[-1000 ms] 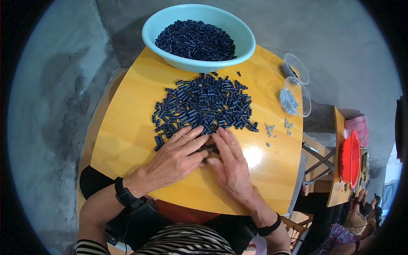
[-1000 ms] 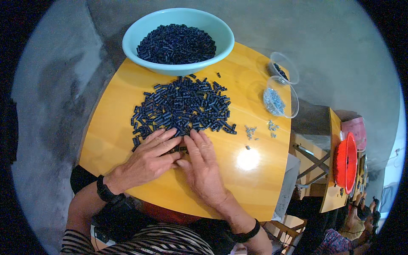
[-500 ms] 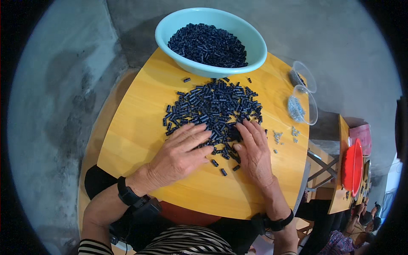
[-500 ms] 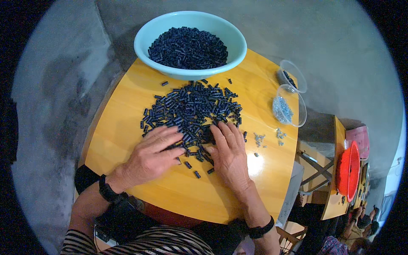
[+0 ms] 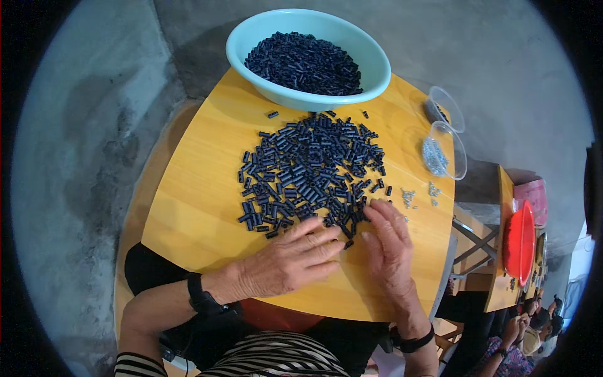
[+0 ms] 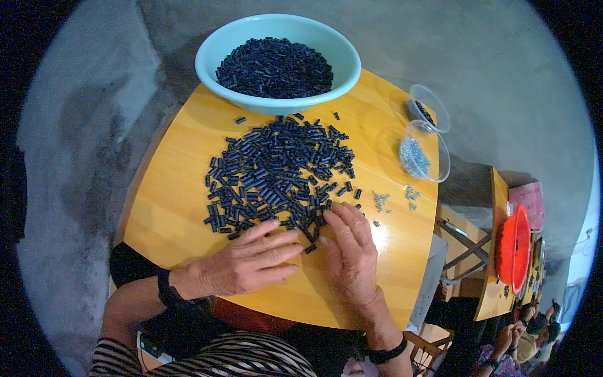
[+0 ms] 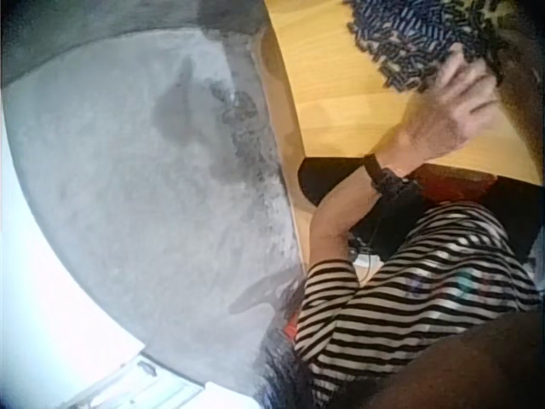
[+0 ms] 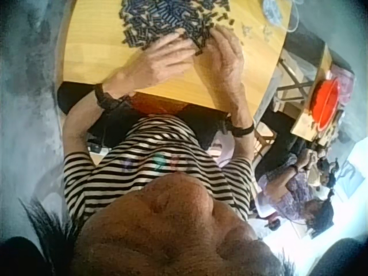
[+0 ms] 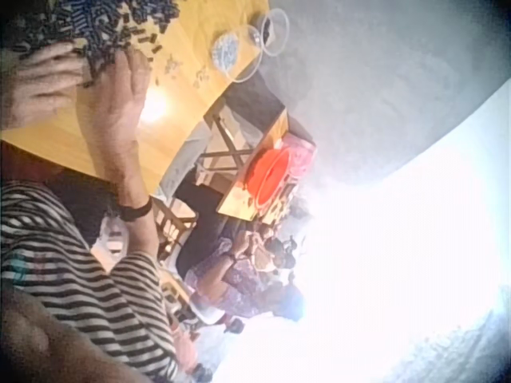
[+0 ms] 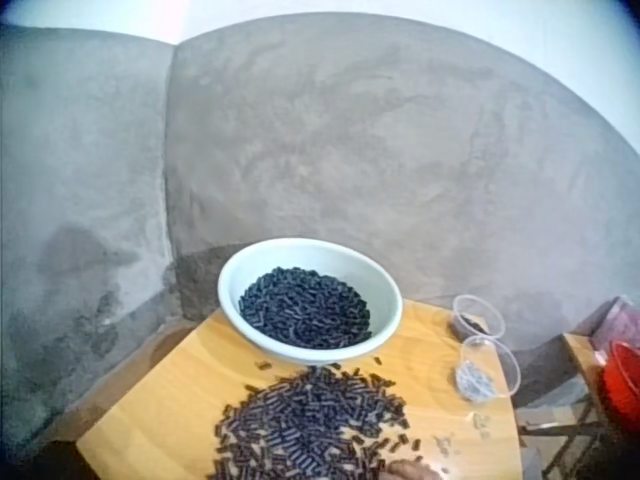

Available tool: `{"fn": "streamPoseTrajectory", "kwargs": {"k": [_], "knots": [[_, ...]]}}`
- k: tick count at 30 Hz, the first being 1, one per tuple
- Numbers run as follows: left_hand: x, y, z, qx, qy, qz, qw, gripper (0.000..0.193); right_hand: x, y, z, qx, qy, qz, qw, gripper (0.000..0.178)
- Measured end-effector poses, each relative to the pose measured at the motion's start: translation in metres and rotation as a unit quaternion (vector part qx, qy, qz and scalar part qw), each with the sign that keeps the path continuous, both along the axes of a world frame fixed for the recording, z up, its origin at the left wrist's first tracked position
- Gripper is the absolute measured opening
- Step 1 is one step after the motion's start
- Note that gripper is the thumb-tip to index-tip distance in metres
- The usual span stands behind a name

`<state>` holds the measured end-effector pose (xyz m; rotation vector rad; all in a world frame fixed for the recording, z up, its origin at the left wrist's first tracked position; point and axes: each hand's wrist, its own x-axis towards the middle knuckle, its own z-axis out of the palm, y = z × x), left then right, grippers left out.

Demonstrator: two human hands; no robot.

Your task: Assembling small black plastic components at a table in a workshop environment.

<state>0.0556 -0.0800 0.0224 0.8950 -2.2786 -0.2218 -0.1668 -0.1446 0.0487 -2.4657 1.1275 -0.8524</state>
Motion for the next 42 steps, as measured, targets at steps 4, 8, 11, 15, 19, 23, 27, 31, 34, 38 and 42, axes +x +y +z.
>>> {"fn": "streamPoseTrajectory", "kwargs": {"k": [4, 8, 11, 15, 19, 23, 27, 31, 34, 38, 42], "knots": [[0.001, 0.002, -0.004, 0.003, -0.025, -0.023, 0.999, 0.027, 0.025, -0.027, 0.021, -0.028, -0.014, 0.018, 0.999, 0.030], [0.003, 0.002, -0.007, 0.000, -0.033, -0.033, 0.999, 0.022, 0.053, -0.061, 0.014, -0.045, 0.008, 0.034, 0.998, 0.014], [0.002, 0.001, -0.005, -0.008, -0.013, -0.031, 0.999, 0.021, 0.066, -0.077, 0.006, -0.073, 0.041, 0.042, 0.996, 0.006], [0.002, 0.002, -0.009, 0.007, -0.001, -0.034, 0.999, 0.020, 0.070, -0.086, -0.006, -0.063, 0.073, 0.041, 0.994, 0.006], [0.001, 0.004, -0.012, -0.006, 0.012, -0.018, 1.000, 0.019, 0.071, -0.089, -0.007, -0.018, 0.064, 0.042, 0.997, 0.004], [0.000, 0.003, -0.011, -0.011, 0.006, -0.017, 1.000, 0.018, 0.068, -0.093, -0.013, -0.042, 0.090, 0.050, 0.994, 0.005], [-0.002, 0.002, -0.016, -0.012, 0.012, -0.019, 1.000, 0.018, 0.069, -0.090, -0.016, -0.089, 0.121, 0.043, 0.988, 0.007], [-0.001, 0.001, -0.013, -0.030, 0.025, -0.017, 0.999, 0.020, 0.055, -0.085, 0.011, -0.150, 0.082, 0.046, 0.984, 0.007], [0.003, 0.002, -0.013, -0.027, 0.004, -0.014, 1.000, 0.021, 0.024, -0.050, 0.039, -0.098, 0.069, 0.000, 0.993, 0.006], [0.004, 0.005, -0.008, -0.022, -0.015, -0.027, 0.999, 0.021, -0.034, 0.004, 0.031, -0.012, 0.064, -0.075, 0.995, 0.007], [-0.004, 0.002, -0.011, -0.026, -0.009, -0.017, 0.999, 0.026, -0.051, 0.028, 0.005, 0.049, 0.046, -0.092, 0.993, 0.008]]}}
